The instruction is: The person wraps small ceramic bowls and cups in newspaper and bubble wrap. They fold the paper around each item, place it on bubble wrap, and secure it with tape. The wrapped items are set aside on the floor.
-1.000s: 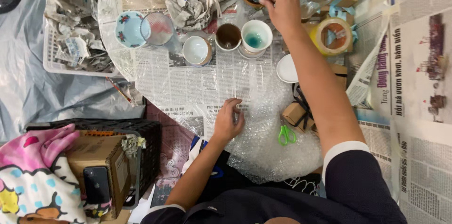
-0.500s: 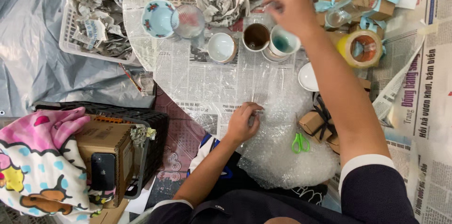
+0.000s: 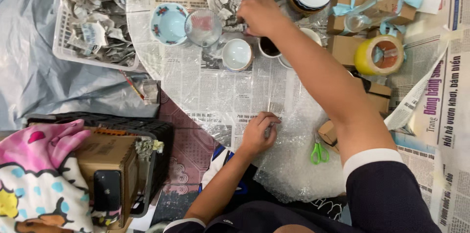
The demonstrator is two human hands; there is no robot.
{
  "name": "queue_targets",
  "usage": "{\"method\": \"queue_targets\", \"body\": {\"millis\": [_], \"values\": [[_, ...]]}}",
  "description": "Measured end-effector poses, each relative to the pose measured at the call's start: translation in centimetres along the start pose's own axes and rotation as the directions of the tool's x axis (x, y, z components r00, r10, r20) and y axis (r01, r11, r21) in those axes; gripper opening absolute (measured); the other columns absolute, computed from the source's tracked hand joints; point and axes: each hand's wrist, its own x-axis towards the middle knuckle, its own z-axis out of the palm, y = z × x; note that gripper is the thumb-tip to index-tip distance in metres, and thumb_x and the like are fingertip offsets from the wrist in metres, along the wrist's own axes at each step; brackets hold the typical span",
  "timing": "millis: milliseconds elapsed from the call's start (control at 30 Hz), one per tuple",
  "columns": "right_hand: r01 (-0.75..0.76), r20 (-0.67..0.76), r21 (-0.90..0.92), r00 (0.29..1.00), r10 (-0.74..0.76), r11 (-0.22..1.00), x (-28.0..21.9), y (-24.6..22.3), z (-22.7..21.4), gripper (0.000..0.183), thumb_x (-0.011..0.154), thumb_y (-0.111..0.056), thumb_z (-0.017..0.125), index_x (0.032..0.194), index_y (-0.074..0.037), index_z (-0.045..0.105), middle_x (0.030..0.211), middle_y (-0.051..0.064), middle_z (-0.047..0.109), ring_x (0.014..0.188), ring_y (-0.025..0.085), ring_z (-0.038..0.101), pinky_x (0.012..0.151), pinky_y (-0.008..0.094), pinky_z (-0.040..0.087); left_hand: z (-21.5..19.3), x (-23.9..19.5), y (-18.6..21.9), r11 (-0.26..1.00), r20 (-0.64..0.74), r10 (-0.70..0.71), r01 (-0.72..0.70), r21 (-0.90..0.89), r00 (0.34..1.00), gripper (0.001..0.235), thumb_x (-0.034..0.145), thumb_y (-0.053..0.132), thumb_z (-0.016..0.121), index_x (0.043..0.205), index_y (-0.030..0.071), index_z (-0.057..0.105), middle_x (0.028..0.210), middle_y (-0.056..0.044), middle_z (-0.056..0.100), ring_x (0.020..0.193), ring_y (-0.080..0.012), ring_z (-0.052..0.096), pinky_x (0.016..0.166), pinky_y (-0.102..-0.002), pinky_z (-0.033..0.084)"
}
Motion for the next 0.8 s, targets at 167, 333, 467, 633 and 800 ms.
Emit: {"method": "queue_targets", "body": {"millis": [167,333,467,633,800], "values": [[0.061,0.115,-0.133,0.992,-0.046,0.989,0.8,-0.2,0.5,0.031,0.077,-0.027,0.086,0.106,-0.020,0.078,0.105,0.004,0.074,0.109,0.023,0.066,0.103,0.043,0.041,-0.2,0.2,0.3,1.000,-0.006,0.012,-0.012,-0.013,1.000,0.025,0.082,-0.003,0.069,0.104,0.009,0.065,0.109,-0.008,0.067,0.091,-0.0271,0.067,0.076,-0.038,0.051],[0.159,-0.120,-0.214,0.975,-0.187,0.964,0.1,0.4,0.6,0.019,0.087,-0.010,0.074,0.103,-0.021,0.076,0.104,0.000,0.073,0.108,0.020,0.067,0.104,0.043,0.040,-0.3,0.2,0.3,1.000,-0.001,0.006,-0.006,-0.021,1.000,0.025,0.084,-0.004,0.068,0.105,0.009,0.065,0.110,-0.009,0.067,0.091,-0.0274,0.067,0.077,-0.038,0.052],[0.156,-0.253,-0.111,0.951,-0.180,0.981,-1.0,2.4,-1.3,0.013,0.093,-0.011,0.072,0.106,-0.015,0.074,0.107,0.002,0.073,0.109,0.024,0.066,0.103,0.045,0.041,0.1,0.1,0.2,0.998,0.039,-0.066,0.066,0.001,0.997,0.023,0.083,-0.003,0.068,0.102,0.009,0.066,0.110,-0.009,0.069,0.084,-0.0249,0.068,0.074,-0.037,0.052],[0.106,-0.422,0.333,0.906,0.048,0.937,-3.2,3.3,-3.4,0.018,0.104,-0.021,0.075,0.115,-0.006,0.073,0.108,0.012,0.072,0.101,0.035,0.065,0.089,0.047,0.047,0.4,-0.2,-0.4,0.998,0.022,-0.035,0.036,-0.045,0.999,0.025,0.083,-0.004,0.066,0.105,0.007,0.066,0.111,-0.011,0.068,0.089,-0.0265,0.068,0.077,-0.036,0.054],[0.156,-0.526,0.305,0.850,0.029,0.939,-8.0,3.4,-6.9,0.019,0.104,-0.017,0.076,0.114,-0.002,0.071,0.106,0.015,0.071,0.101,0.038,0.064,0.089,0.048,0.048,0.9,-1.2,-0.9,0.998,-0.038,0.015,-0.017,-0.060,0.999,0.026,0.083,-0.007,0.066,0.106,0.005,0.064,0.111,-0.013,0.066,0.095,-0.0286,0.067,0.078,-0.035,0.055]]}}
